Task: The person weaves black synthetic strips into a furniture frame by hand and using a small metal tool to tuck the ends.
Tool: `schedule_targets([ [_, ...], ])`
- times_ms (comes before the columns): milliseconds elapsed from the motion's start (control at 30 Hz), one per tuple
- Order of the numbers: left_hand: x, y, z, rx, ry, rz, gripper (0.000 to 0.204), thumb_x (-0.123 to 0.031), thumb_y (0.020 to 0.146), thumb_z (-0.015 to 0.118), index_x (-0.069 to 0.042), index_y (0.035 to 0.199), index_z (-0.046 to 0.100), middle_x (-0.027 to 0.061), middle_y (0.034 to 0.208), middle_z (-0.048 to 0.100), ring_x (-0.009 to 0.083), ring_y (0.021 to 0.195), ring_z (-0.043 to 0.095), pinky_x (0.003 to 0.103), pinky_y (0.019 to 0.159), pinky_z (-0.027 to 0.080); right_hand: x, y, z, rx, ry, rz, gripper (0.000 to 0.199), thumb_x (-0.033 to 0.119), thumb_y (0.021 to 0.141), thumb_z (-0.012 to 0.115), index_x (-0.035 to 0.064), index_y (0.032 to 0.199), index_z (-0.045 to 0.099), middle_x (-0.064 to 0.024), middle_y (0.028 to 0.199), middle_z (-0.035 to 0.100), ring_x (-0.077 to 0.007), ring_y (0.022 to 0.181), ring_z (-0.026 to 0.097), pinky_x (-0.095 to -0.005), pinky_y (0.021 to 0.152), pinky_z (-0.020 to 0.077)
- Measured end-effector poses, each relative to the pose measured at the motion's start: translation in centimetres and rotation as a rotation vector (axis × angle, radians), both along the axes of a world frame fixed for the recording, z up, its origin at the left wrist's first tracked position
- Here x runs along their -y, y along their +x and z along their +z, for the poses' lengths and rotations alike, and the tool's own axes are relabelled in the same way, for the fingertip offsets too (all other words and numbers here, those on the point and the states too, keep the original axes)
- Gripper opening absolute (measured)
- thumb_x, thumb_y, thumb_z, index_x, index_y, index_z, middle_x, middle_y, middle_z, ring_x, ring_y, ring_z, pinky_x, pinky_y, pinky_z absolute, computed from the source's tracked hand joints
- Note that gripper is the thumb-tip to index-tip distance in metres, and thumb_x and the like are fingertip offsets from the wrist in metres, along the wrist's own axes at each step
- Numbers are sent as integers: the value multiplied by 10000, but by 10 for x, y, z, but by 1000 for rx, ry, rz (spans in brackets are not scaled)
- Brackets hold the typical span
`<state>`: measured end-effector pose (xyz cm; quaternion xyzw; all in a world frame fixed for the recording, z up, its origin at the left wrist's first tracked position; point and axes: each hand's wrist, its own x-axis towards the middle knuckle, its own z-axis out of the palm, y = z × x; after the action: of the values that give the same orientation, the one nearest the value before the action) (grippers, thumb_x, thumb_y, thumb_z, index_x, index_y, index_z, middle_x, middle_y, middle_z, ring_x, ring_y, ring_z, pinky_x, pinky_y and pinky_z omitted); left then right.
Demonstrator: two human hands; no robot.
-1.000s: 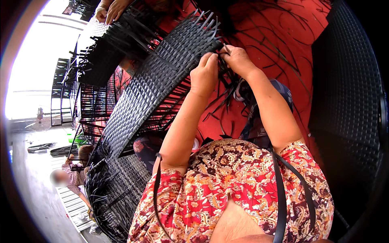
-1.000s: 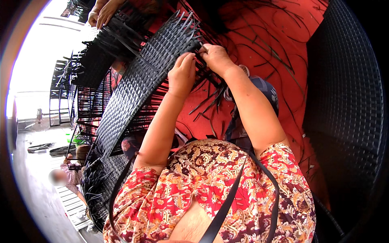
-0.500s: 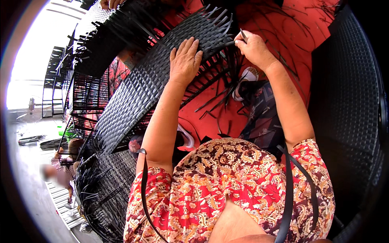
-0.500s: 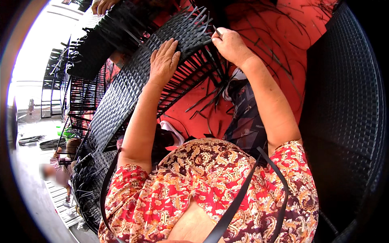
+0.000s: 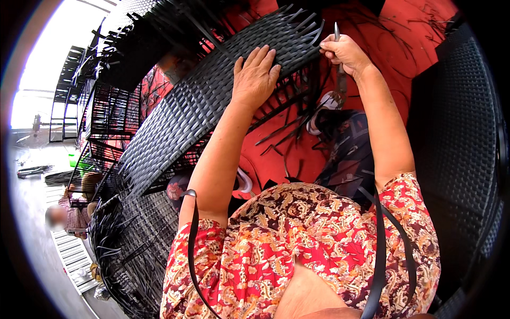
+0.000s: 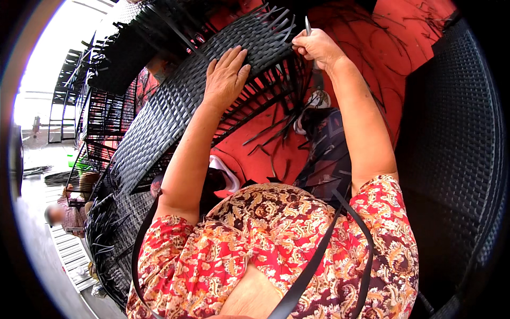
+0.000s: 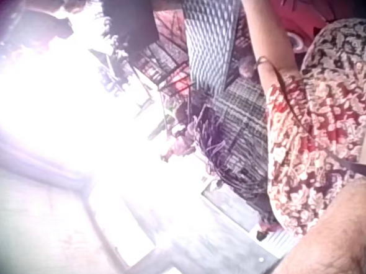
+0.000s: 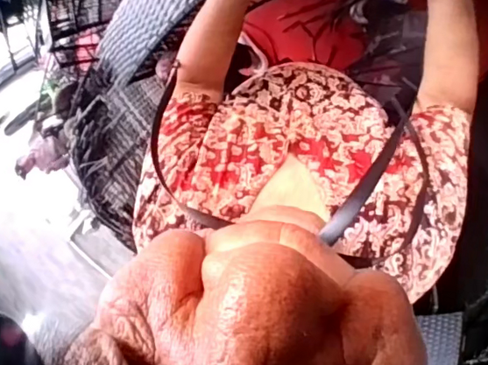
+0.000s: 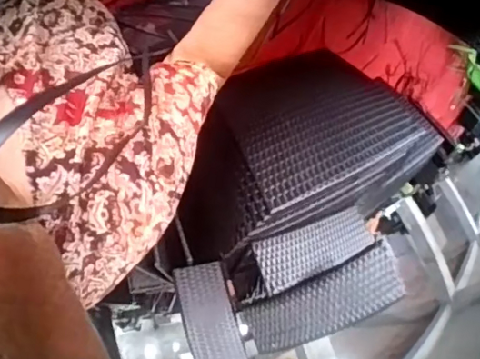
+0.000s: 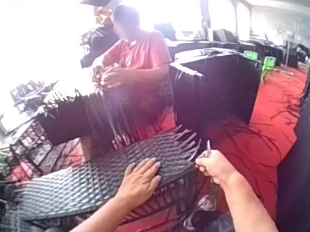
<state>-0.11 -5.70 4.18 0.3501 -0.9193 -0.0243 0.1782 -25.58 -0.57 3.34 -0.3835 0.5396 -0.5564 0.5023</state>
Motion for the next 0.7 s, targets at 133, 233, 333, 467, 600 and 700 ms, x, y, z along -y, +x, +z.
schedule_targets([
  [133, -6, 8, 0, 16, -62, 4, 469, -376, 922, 391, -120, 1310, 448, 71, 1402, 387, 228, 1319, 309, 455, 1062, 225, 0, 4, -9, 118, -61, 21, 91, 124, 821, 592, 62, 758, 568, -10, 658, 535, -45, 506, 428, -186, 419, 281],
  [233, -10, 12, 12, 41, -79, -29, 450, -355, 901, 424, -119, 1279, 480, 68, 1369, 427, 245, 1265, 383, 449, 1020, 288, -4, 1, -23, 194, -80, 55, 81, 147, 833, 577, 67, 820, 583, 57, 637, 470, -29, 507, 364, -190, 453, 263],
  [333, -6, -13, -2, -99, -76, -104, 484, -422, 876, 434, -112, 1238, 519, 76, 1351, 442, 228, 1268, 363, 458, 1020, 265, -19, -47, -27, 126, -26, -32, 108, 132, 861, 566, 38, 909, 590, 36, 702, 513, -25, 529, 387, -170, 431, 252],
  [467, -25, -22, -24, -215, 93, -69, 515, -431, 876, 432, -106, 1270, 489, 75, 1392, 396, 217, 1318, 305, 489, 1063, 190, -37, -59, -27, 18, 114, -217, 193, 162, 862, 599, 23, 996, 602, 11, 809, 573, -36, 573, 445, -157, 430, 279],
  [600, -30, -17, -19, -162, 11, -75, 470, -415, 858, 457, -100, 1196, 544, 72, 1326, 459, 222, 1263, 367, 480, 1020, 251, -42, -74, -61, 188, 72, -203, 317, 213, 846, 634, 59, 1121, 608, 10, 935, 614, -46, 603, 474, -150, 469, 309],
  [700, -30, -11, -11, -89, -60, -109, 391, -346, 859, 459, -101, 1138, 581, 79, 1296, 487, 234, 1218, 419, 467, 966, 322, -51, -26, -45, 120, 72, -226, 226, 233, 832, 654, 96, 1007, 611, 34, 858, 580, -39, 594, 465, -167, 472, 310],
])
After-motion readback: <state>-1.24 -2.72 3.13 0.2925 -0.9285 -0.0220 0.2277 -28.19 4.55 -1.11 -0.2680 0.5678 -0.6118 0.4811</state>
